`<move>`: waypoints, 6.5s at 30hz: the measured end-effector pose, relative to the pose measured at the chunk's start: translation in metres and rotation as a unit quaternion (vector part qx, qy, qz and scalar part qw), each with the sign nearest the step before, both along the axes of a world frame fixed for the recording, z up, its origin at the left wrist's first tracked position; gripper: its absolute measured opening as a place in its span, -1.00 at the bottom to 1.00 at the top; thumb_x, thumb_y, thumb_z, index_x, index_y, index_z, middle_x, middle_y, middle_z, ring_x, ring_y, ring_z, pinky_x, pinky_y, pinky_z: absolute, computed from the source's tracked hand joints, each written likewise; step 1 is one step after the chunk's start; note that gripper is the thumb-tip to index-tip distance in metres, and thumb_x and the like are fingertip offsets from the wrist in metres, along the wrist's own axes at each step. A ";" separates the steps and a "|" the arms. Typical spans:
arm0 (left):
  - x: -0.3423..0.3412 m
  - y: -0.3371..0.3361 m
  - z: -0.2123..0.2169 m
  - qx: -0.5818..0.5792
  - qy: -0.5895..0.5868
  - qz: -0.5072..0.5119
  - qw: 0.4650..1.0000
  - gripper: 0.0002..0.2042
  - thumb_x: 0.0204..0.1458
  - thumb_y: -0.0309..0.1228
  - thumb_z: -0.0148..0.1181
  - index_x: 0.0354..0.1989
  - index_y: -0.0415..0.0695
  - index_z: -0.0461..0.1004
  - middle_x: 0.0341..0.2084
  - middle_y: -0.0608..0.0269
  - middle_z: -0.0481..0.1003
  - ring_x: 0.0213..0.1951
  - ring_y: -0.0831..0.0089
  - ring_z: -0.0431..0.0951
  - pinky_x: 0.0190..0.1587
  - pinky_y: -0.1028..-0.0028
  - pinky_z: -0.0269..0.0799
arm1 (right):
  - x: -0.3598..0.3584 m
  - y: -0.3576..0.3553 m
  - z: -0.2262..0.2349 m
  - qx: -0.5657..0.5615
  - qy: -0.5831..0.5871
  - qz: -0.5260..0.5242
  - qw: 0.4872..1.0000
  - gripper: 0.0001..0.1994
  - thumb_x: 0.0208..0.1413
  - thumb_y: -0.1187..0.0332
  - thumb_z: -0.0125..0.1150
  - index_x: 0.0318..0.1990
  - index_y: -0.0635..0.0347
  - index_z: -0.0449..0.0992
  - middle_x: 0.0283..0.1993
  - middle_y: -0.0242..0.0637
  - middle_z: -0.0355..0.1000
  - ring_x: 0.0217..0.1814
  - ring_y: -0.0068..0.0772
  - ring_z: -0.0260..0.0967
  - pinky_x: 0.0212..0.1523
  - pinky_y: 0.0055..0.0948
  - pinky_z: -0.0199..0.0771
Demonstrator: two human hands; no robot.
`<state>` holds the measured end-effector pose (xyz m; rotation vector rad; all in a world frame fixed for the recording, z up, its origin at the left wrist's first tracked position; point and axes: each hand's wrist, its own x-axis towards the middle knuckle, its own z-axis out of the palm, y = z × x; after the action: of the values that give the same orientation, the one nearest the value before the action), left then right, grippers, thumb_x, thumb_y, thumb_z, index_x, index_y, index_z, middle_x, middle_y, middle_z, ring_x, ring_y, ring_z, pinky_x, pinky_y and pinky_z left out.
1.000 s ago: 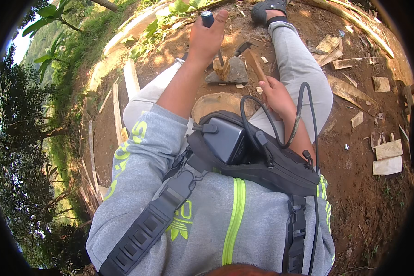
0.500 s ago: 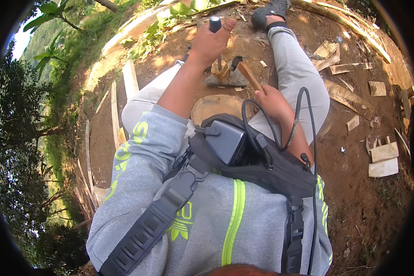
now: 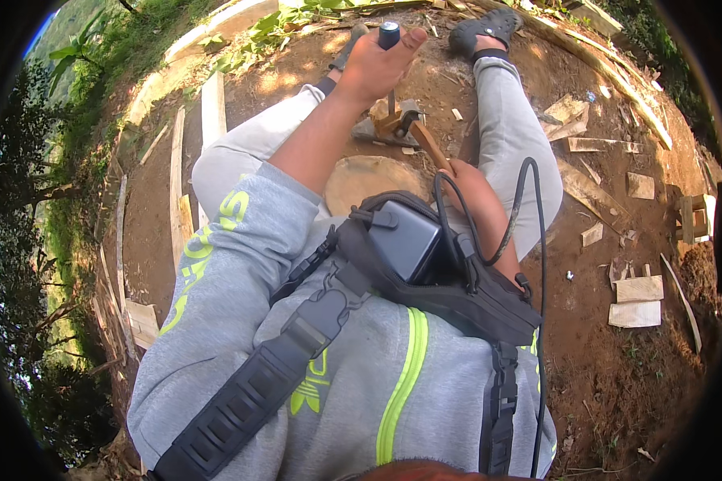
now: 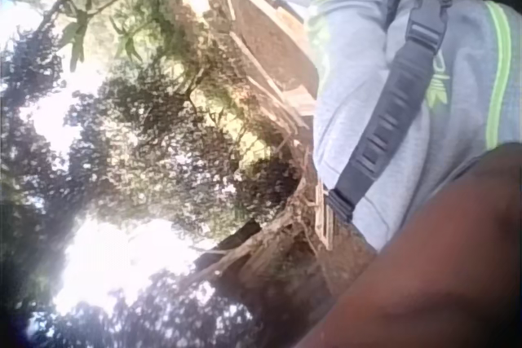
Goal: The person shapes a piece of wood using a hammer and a chisel while sitting on the ground.
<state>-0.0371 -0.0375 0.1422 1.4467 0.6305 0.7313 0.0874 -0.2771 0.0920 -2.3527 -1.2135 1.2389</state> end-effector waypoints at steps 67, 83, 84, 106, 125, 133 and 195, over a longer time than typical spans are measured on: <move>0.008 -0.020 0.016 0.103 0.043 0.053 0.992 -0.42 0.15 0.19 0.37 -0.40 -0.20 0.56 -0.60 0.33 0.52 -0.49 0.55 0.48 -0.37 0.40 0.44 | 0.014 -0.009 0.023 0.155 0.061 -0.224 0.960 -0.61 0.45 0.13 0.06 0.04 0.35 0.54 -0.42 -0.29 0.42 -0.38 -0.47 0.37 -0.30 -0.33 0.42; 0.005 -0.017 0.015 0.087 0.053 0.026 0.994 -0.41 0.19 0.22 0.29 -0.29 -0.22 0.61 -0.42 0.18 0.60 -0.30 0.38 0.58 -0.16 0.28 0.48 | 0.007 0.017 0.256 0.281 -0.087 -0.115 0.949 -0.62 0.45 0.08 0.12 -0.13 0.30 0.55 -0.50 -0.38 0.35 -0.43 -0.58 0.29 -0.36 -0.39 0.33; 0.006 -0.018 0.015 0.079 0.043 0.015 0.996 -0.42 0.19 0.20 0.30 -0.33 -0.22 0.59 -0.46 0.21 0.57 -0.34 0.40 0.55 -0.19 0.28 0.46 | 0.011 0.018 0.252 0.289 -0.068 -0.116 0.948 -0.62 0.44 0.08 0.12 -0.12 0.30 0.53 -0.50 -0.30 0.36 -0.44 -0.48 0.32 -0.35 -0.33 0.34; 0.003 -0.030 0.030 0.085 0.010 0.027 0.996 -0.50 0.22 0.10 0.31 -0.35 -0.20 0.57 -0.57 0.25 0.51 -0.45 0.42 0.48 -0.31 0.31 0.41 | 0.000 0.005 0.228 0.214 -0.178 -0.068 0.958 -0.66 0.43 0.12 0.11 -0.13 0.30 0.48 -0.50 -0.04 0.35 -0.46 -0.09 0.32 -0.33 -0.16 0.34; 0.010 -0.030 0.020 0.125 0.036 0.015 0.991 -0.51 0.21 0.09 0.34 -0.35 -0.19 0.54 -0.62 0.28 0.47 -0.49 0.45 0.44 -0.35 0.32 0.39 | -0.002 -0.001 0.215 0.258 -0.184 -0.053 0.947 -0.64 0.46 0.12 0.09 -0.10 0.31 0.50 -0.50 -0.19 0.37 -0.45 -0.39 0.30 -0.34 -0.28 0.34; 0.011 -0.030 0.020 0.108 0.083 -0.005 0.991 -0.60 0.22 0.02 0.35 -0.28 -0.14 0.63 -0.56 0.24 0.54 -0.49 0.43 0.51 -0.34 0.32 0.44 | -0.004 -0.007 0.219 0.215 -0.271 -0.010 0.938 -0.65 0.46 0.13 0.09 -0.16 0.31 0.49 -0.52 -0.20 0.36 -0.46 -0.36 0.33 -0.36 -0.29 0.33; 0.014 -0.024 0.015 0.128 0.109 -0.003 0.986 -0.62 0.20 -0.03 0.37 -0.25 -0.17 0.66 -0.52 0.13 0.60 -0.43 0.32 0.59 -0.27 0.29 0.50 | 0.000 0.007 0.214 0.136 -0.248 -0.018 0.959 -0.63 0.47 0.09 0.05 -0.07 0.29 0.51 -0.48 -0.15 0.41 -0.43 -0.23 0.38 -0.29 -0.21 0.40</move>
<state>-0.0228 -0.0616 0.1574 1.7816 0.7175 0.6727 0.0879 -0.2705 0.3058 -2.5265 -1.3623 0.4320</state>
